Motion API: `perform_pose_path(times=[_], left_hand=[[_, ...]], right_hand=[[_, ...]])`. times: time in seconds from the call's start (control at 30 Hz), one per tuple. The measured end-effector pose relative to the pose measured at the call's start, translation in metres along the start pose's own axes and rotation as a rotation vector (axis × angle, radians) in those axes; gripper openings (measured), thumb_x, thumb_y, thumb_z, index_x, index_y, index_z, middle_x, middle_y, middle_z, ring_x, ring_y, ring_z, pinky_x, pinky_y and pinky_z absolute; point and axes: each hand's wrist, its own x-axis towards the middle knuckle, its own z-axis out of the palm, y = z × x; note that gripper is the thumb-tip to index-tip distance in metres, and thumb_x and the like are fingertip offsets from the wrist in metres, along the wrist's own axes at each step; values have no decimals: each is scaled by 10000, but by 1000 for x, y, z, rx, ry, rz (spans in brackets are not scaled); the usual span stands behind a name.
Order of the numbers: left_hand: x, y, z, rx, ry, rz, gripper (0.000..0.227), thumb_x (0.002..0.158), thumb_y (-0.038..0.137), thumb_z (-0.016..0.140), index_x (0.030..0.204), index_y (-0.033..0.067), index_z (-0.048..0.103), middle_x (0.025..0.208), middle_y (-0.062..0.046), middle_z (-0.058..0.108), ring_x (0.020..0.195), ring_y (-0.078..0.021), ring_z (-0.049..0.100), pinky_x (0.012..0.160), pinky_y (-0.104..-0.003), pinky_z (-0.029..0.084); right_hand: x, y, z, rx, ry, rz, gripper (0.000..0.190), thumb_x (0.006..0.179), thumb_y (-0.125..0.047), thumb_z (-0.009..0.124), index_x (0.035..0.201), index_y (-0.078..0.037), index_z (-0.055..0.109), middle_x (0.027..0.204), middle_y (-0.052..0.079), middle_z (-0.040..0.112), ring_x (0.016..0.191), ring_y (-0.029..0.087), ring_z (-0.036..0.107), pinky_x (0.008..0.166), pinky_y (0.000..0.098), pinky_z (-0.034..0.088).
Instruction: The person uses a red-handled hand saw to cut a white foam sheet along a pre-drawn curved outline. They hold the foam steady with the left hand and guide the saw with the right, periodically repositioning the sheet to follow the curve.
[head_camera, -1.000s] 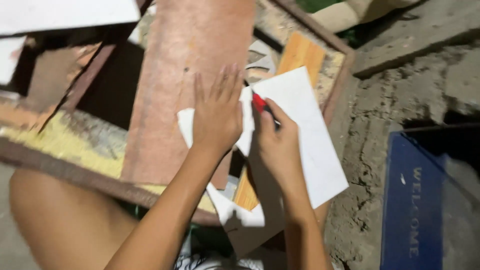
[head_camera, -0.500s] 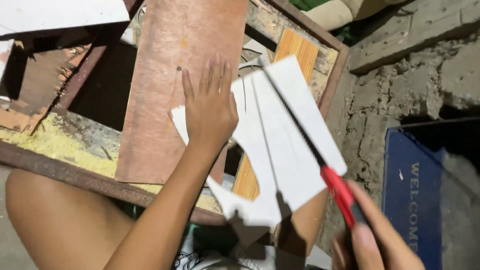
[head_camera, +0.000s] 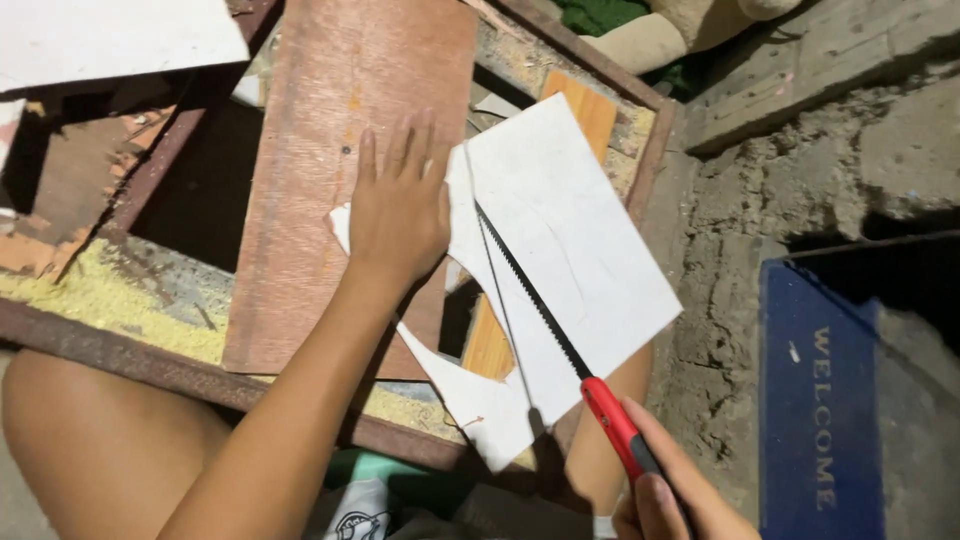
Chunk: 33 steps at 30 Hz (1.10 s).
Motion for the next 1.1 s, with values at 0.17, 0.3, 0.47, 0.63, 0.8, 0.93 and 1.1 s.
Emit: perform_pose_path(times=[0.17, 0.3, 0.47, 0.63, 0.8, 0.93, 1.1], left_hand=[[0, 1, -5, -63, -2, 69, 629, 1016, 205, 536, 1606, 27, 408, 1650, -168, 390, 1507, -352, 355, 1231, -625, 160], [5, 3, -7, -68, 37, 91, 561, 1090, 174, 514, 1613, -1, 411, 1653, -191, 396, 1525, -363, 322, 1237, -620, 146], [-1, 4, -11, -80, -82, 64, 606, 1109, 165, 489, 1661, -9, 312, 1708, -185, 282, 1567, -312, 159, 1266, -598, 82], [2, 2, -8, -49, -5, 72, 614, 1087, 189, 537, 1625, -65, 384, 1673, -221, 371, 1546, -334, 248, 1259, -595, 110], [1, 8, -16, 10, -28, 23, 617, 1105, 222, 490, 1655, -32, 373, 1716, -167, 255, 1585, -270, 193, 1275, -613, 90], [-1, 11, -18, -31, -16, 18, 600, 1113, 210, 503, 1660, -8, 386, 1717, -147, 247, 1585, -268, 197, 1252, -654, 86], [-7, 9, -15, -81, -11, 14, 609, 1080, 218, 448, 1646, 7, 362, 1710, -142, 300, 1585, -286, 210, 1234, -698, 41]], right_hand=[[-11, -41, 42, -75, 111, 37, 614, 956, -327, 552, 1545, -179, 644, 482, 151, 386, 395, 191, 268, 404, 362, 190], [15, -37, 54, -47, 11, -87, 629, 948, -344, 511, 1528, -131, 629, 530, 75, 344, 415, 171, 296, 373, 340, 224], [68, -25, 93, -396, 30, -598, 416, 973, -160, 510, 1348, -82, 674, 1501, 208, 464, 1383, 316, 482, 1212, 354, 237], [153, -40, 155, -254, -173, -764, 451, 1032, -175, 387, 1409, 21, 538, 1398, 179, 638, 1330, 264, 569, 1130, 350, 391], [164, -68, 155, -213, -163, -813, 191, 1005, -136, 393, 899, -73, 539, 824, 11, 554, 803, 135, 469, 783, 267, 416], [144, -71, 125, -343, -115, -766, 455, 1015, -258, 463, 1357, -6, 624, 1369, 114, 674, 995, 163, 572, 917, 284, 448], [135, -75, 126, -251, -128, -552, 477, 1005, -289, 496, 1396, -69, 657, 673, 29, 626, 544, 84, 498, 498, 254, 411]])
